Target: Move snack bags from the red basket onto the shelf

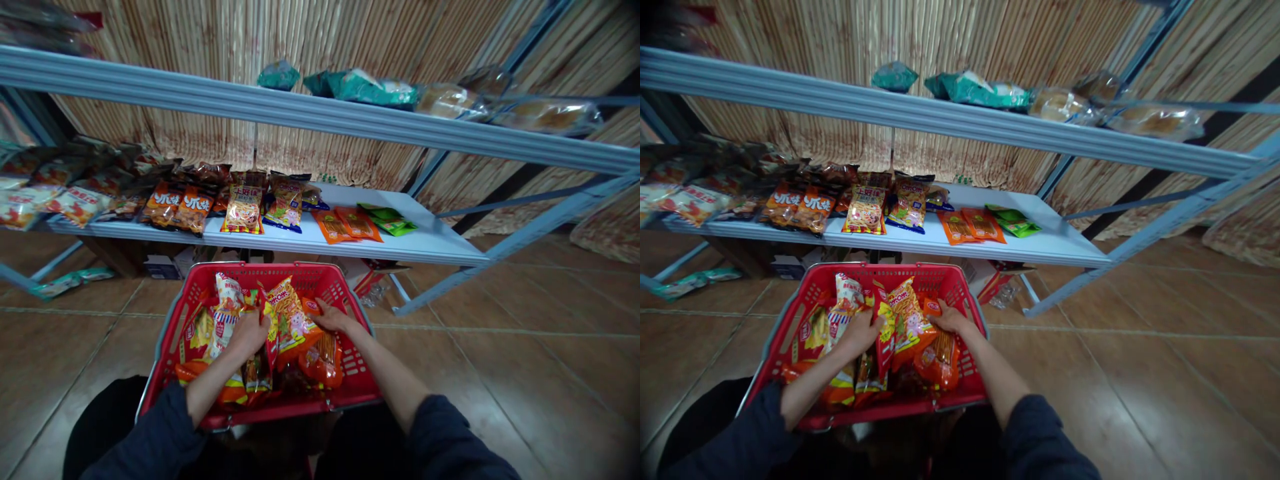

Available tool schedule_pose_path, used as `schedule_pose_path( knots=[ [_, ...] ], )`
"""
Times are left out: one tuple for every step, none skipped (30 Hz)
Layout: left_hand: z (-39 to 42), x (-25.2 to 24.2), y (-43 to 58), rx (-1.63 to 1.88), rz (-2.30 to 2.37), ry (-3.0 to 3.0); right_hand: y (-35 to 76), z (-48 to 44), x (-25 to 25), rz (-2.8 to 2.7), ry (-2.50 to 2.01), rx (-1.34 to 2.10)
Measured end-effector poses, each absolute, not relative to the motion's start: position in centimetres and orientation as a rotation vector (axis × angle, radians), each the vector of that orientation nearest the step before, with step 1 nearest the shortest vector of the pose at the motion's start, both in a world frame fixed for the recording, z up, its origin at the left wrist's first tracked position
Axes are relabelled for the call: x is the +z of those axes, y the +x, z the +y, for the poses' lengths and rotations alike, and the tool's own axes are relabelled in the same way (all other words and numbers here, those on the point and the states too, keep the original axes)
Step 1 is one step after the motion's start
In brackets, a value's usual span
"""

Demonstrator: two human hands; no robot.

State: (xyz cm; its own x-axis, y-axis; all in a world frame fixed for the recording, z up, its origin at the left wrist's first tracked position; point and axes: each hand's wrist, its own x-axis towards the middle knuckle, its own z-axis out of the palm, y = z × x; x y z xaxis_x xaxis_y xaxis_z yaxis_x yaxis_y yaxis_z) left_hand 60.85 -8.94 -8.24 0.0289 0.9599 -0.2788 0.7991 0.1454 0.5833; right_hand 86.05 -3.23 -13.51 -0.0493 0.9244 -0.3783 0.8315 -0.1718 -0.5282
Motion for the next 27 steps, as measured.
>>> schedule_pose_path(
  knots=[
    [-9.0, -8.3, 61.3, 0.335, 1.763, 1.675, 85.9, -3.2, -13.6, -1.962, -2.101, 1.034],
    [-9.1, -8.2, 61.6, 0.334, 1.716, 1.669, 85.7, -3.1, -13.7, -2.004, -2.126, 1.039],
    [-9.3, -8.2, 62.0, 0.322, 1.669, 1.671, 85.4, -3.1, -13.7, -2.049, -2.125, 1.037],
    [-9.4, -8.2, 62.4, 0.306, 1.631, 1.681, 85.2, -3.1, -13.6, -2.095, -2.114, 1.028],
    [-9.5, -8.2, 62.7, 0.293, 1.608, 1.696, 84.9, -3.1, -13.5, -2.141, -2.097, 1.014],
    [-9.7, -8.2, 63.1, 0.282, 1.598, 1.709, 84.8, -3.2, -13.3, -2.184, -2.079, 0.994],
    [-9.8, -8.2, 63.4, 0.272, 1.595, 1.714, 84.6, -3.3, -13.1, -2.222, -2.064, 0.97],
    [-9.9, -8.3, 63.7, 0.264, 1.597, 1.71, 84.6, -3.4, -12.9, -2.255, -2.052, 0.943],
    [-9.9, -8.4, 64.0, 0.262, 1.6, 1.704, 84.5, -3.4, -12.7, -2.282, -2.046, 0.914],
    [-9.9, -8.5, 64.1, 0.265, 1.598, 1.699, 84.5, -3.5, -12.4, -2.303, -2.044, 0.882],
    [-9.9, -8.6, 64.1, 0.272, 1.596, 1.697, 84.6, -3.4, -12.2, -2.319, -2.045, 0.848],
    [-9.8, -8.7, 63.9, 0.283, 1.595, 1.697, 84.6, -3.4, -12.0, -2.331, -2.048, 0.814],
    [-9.6, -8.8, 63.6, 0.301, 1.596, 1.698, 84.7, -3.3, -11.8, -2.341, -2.049, 0.78],
    [-9.4, -8.8, 63.2, 0.318, 1.606, 1.695, 84.7, -3.2, -11.7, -2.35, -2.05, 0.748],
    [-9.2, -8.8, 62.8, 0.331, 1.62, 1.682, 84.8, -3.0, -11.5, -2.357, -2.05, 0.718],
    [-9.0, -8.8, 62.4, 0.349, 1.648, 1.658, 84.9, -2.8, -11.4, -2.362, -2.049, 0.69],
    [-8.9, -8.8, 62.2, 0.357, 1.684, 1.632, 85.0, -2.6, -11.2, -2.356, -2.056, 0.658],
    [-8.9, -8.8, 62.1, 0.363, 1.699, 1.615, 85.1, -2.3, -11.1, -2.344, -2.061, 0.624],
    [-9.0, -8.8, 62.4, 0.374, 1.704, 1.607, 85.1, -2.0, -10.8, -2.326, -2.06, 0.589],
    [-9.2, -8.8, 62.9, 0.379, 1.689, 1.605, 85.1, -1.6, -10.6, -2.301, -2.049, 0.548],
    [-9.5, -8.7, 63.8, 0.388, 1.66, 1.612, 84.9, -1.2, -10.2, -2.268, -2.03, 0.503],
    [-9.9, -8.7, 64.8, 0.401, 1.626, 1.62, 84.6, -0.9, -9.9, -2.239, -2.005, 0.47],
    [-10.3, -8.6, 65.9, 0.417, 1.598, 1.624, 84.1, -0.6, -9.5, -2.228, -1.968, 0.462],
    [-10.8, -8.5, 67.0, 0.453, 1.548, 1.634, 83.4, -0.5, -9.0, -2.238, -1.918, 0.468],
    [-11.3, -8.5, 67.9, 0.512, 1.476, 1.637, 82.6, -0.6, -8.6, -2.269, -1.853, 0.474],
    [-11.7, -8.3, 68.5, 0.573, 1.439, 1.591, 81.6, -1.0, -8.2, -2.317, -1.773, 0.466],
    [-12.2, -8.2, 68.7, 0.618, 1.403, 1.558, 80.6, -1.5, -7.9, -2.38, -1.687, 0.427]
  ],
)
